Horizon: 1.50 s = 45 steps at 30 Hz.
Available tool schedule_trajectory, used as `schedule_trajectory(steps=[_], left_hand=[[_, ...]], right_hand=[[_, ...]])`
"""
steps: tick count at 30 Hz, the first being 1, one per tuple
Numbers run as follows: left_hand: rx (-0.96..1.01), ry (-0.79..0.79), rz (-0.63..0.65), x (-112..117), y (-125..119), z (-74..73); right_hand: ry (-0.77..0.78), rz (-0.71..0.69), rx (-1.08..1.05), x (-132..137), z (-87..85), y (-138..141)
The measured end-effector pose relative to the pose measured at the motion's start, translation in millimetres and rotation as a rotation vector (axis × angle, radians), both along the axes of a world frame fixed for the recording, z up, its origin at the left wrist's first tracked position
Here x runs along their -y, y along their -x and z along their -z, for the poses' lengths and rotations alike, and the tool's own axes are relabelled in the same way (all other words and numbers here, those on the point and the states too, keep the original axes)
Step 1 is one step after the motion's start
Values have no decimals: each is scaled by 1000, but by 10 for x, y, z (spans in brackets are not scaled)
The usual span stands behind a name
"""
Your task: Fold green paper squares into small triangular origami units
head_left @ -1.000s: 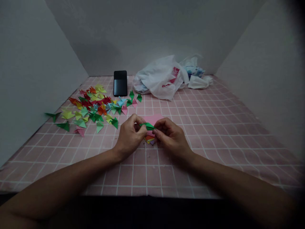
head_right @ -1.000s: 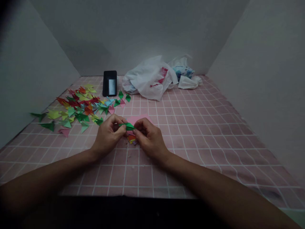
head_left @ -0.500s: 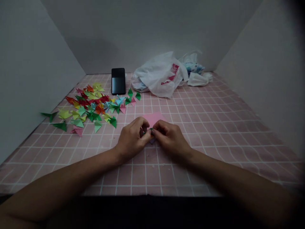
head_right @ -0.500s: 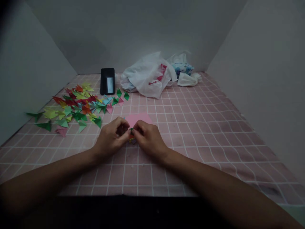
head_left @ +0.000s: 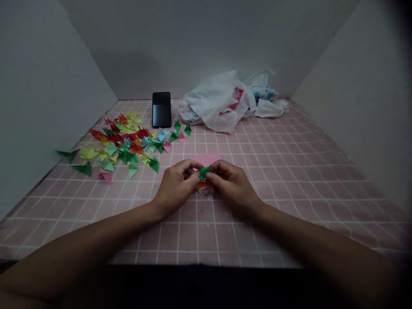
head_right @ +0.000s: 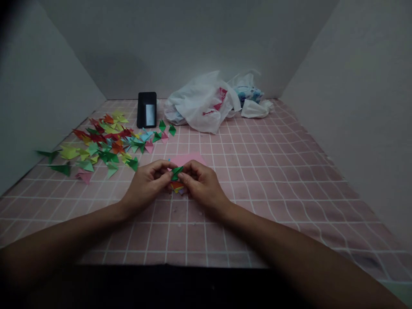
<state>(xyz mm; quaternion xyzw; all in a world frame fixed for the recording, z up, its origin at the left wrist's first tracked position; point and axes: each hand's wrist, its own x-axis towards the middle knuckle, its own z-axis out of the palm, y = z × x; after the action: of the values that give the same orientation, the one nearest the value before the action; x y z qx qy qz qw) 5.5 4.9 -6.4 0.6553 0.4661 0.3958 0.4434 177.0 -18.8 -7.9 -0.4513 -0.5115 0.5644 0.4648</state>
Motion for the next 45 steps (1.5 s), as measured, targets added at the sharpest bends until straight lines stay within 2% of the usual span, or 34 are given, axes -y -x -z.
schedule_trajectory(steps=[6, 11, 23, 34, 41, 45], left_hand=[[151, 121, 26, 4, -17, -26], [199, 227, 64, 0, -13, -43], [111, 278, 67, 45, -23, -153], [38, 222, 129, 19, 13, -108], [78, 380, 181, -15, 12, -103], [31, 404, 243, -32, 17, -113]], right_hand=[[5, 1, -21, -15, 19, -9], [35, -12, -59, -23, 33, -19], [50, -30, -82, -37, 86, -24], [55, -24, -75, -35, 60, -24], [78, -61, -47, -26, 26, -33], [61, -48, 27, -20, -14, -38]])
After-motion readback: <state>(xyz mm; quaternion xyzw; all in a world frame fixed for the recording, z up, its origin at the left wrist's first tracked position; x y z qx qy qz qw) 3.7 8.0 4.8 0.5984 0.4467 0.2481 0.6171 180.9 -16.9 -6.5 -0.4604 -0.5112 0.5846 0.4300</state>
